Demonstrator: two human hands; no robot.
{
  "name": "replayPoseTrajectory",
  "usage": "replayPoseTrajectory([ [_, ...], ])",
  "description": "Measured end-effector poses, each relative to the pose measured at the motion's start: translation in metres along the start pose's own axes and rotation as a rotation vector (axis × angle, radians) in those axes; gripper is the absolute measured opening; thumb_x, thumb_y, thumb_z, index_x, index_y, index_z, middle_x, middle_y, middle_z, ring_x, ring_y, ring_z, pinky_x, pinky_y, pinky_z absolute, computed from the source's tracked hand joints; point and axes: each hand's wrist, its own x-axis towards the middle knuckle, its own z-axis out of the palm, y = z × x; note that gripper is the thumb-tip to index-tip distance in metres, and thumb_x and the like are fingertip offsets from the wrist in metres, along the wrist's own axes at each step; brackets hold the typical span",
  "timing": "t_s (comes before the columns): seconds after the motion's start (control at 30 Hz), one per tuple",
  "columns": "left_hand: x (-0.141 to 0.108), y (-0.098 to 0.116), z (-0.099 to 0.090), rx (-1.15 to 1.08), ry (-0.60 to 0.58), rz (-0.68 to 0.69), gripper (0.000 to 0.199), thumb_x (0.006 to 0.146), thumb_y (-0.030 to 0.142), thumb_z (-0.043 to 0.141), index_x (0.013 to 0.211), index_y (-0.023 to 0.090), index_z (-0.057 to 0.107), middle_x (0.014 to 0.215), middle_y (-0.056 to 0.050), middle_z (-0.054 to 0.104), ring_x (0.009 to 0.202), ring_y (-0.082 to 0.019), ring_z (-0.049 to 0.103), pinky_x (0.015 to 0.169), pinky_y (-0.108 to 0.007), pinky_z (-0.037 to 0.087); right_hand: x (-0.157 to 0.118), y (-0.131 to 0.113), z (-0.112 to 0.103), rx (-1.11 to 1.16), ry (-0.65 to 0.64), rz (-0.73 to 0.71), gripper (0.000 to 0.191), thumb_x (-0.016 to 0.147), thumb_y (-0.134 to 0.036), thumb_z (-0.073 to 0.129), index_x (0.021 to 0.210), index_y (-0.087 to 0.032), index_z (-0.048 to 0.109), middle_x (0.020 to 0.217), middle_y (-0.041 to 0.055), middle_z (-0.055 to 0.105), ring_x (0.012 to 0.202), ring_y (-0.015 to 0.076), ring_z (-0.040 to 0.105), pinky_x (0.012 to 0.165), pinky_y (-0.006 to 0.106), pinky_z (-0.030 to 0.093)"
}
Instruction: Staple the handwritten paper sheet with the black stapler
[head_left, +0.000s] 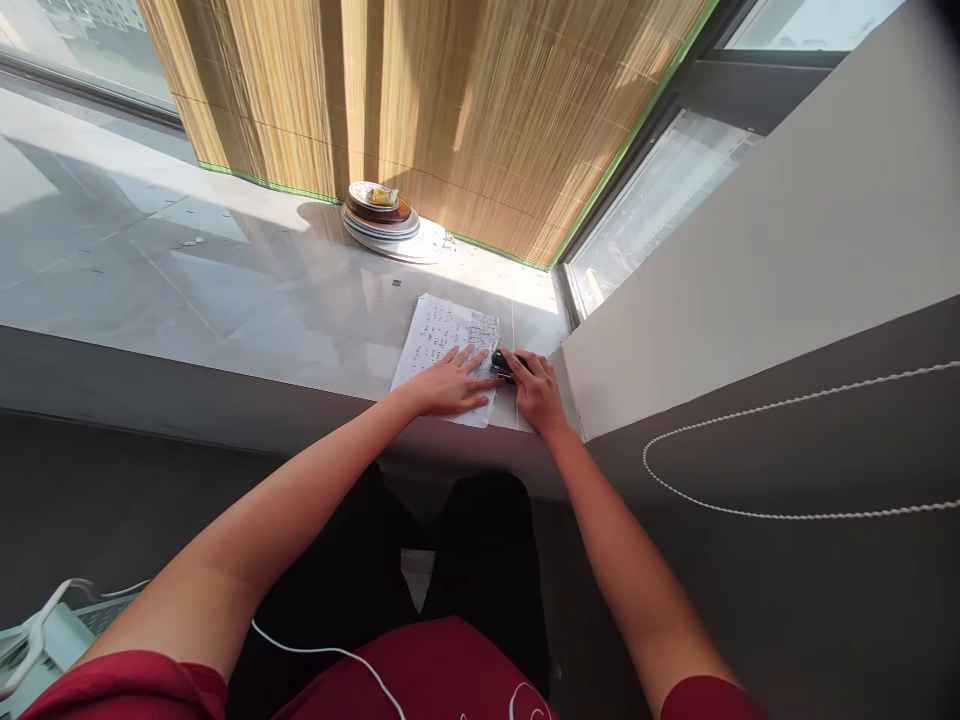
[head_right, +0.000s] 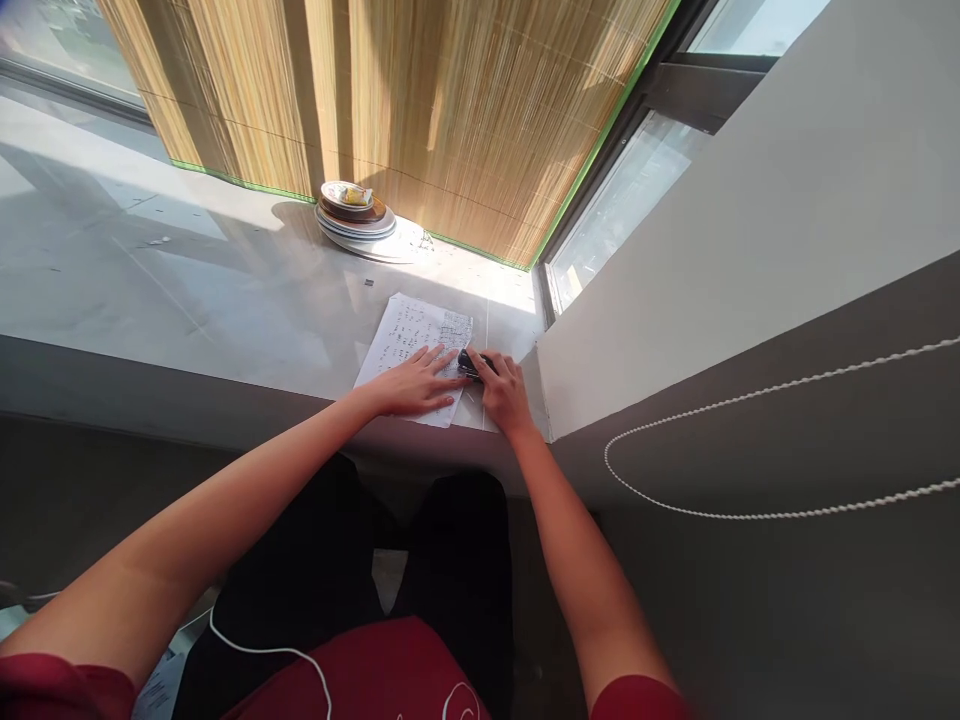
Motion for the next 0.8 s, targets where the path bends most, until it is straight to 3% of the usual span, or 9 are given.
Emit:
replayPoseTrajectory([
  [0.4,0.002,-0.003,0.008,-0.102,0.081,0.005,0.054,0.102,0.057,0.054,0.154,0.047,0.053,0.178,0.008,0.016,0.165,-0.04,0.009,0.132,-0.062,0.005,0.002,-0.002,0.001,-0.041,-0.036,0.041,0.056,0.106,-0.022,0.041,0.16,-0.036,0.048,0.133,0.0087,0.065,0.117,0.0314,0.055,0.102,0.047,0.046],
  [0.63,0.002,-0.002,0.005,-0.069,0.032,0.001,0.055,0.103,0.058,0.049,0.157,0.045,0.05,0.179,0.006,0.014,0.165,-0.04,0.006,0.132,-0.063,0.004,0.004,-0.006,0.0,-0.053,-0.038,0.05,0.05,0.108,-0.028,0.042,0.157,-0.036,0.053,0.133,0.0084,0.066,0.116,0.0314,0.055,0.1,0.047,0.044],
  [0.8,0.001,-0.001,0.003,-0.056,0.023,0.001,0.053,0.104,0.057,0.048,0.156,0.044,0.052,0.179,0.005,0.016,0.165,-0.039,0.006,0.132,-0.062,0.005,0.006,-0.017,0.003,-0.029,0.031,0.117,0.044,0.109,-0.036,0.046,0.152,-0.04,0.059,0.124,0.0085,0.068,0.113,0.0305,0.055,0.099,0.048,0.042],
])
